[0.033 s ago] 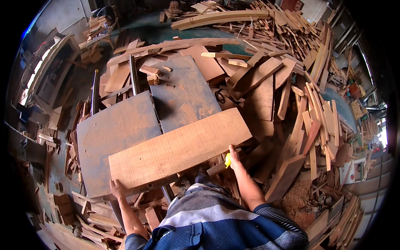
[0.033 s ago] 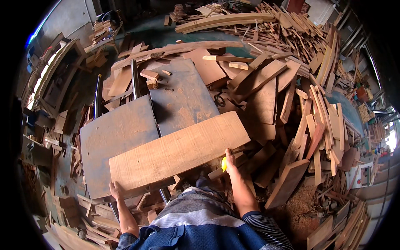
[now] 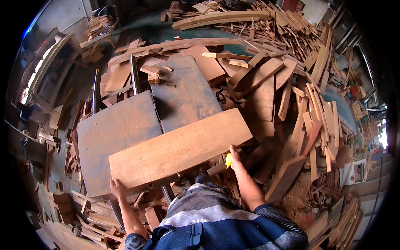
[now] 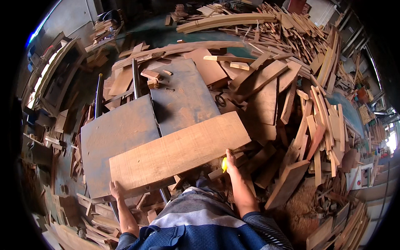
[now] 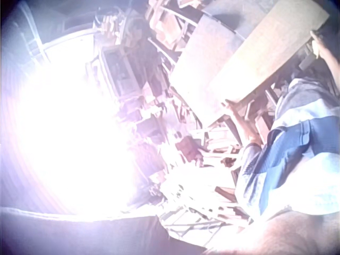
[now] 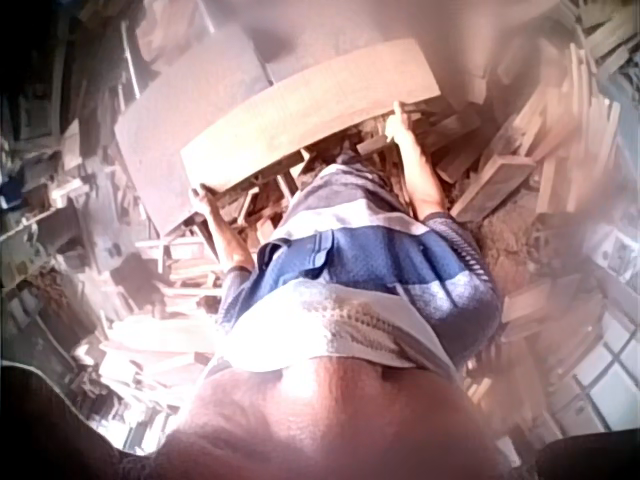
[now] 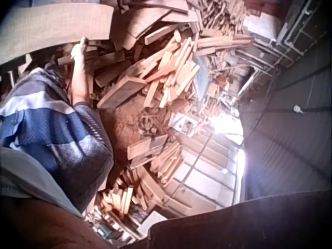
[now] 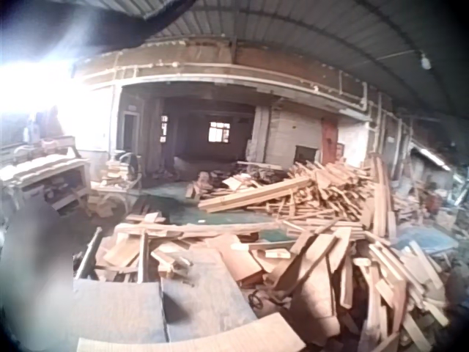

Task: The person selects several wood pieces from a pile, places them on a table, and measures their length and width with a tape measure.

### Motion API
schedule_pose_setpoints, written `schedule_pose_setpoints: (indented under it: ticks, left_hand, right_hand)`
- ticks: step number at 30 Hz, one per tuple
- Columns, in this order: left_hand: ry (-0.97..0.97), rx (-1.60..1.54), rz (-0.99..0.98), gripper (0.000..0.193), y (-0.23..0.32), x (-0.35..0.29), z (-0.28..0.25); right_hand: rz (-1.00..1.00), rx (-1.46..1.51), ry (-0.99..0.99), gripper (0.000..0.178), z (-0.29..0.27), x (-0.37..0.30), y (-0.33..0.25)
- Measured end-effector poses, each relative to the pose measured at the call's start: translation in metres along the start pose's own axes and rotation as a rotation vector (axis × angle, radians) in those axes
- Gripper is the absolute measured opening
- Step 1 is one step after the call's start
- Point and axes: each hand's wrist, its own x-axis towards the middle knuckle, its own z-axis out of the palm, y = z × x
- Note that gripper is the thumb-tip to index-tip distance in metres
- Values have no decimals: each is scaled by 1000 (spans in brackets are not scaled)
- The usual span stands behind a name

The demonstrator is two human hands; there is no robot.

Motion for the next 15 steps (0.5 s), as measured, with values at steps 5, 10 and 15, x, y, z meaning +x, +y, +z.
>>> schedule_pose_setpoints:
  ticks: [5, 10, 15]
  left_hand:
    - [29, 19, -12, 32, 27, -6, 5]
    - [-16, 36, -83, 40, 18, -2, 1]
    - [-44, 61, -144, 46, 12, -2, 8]
  right_hand:
    - [-12, 63, -41, 69, -15, 12, 9]
    - [20, 53, -80, 69, -16, 21, 15]
    - [47, 54, -117, 66, -24, 26, 16]
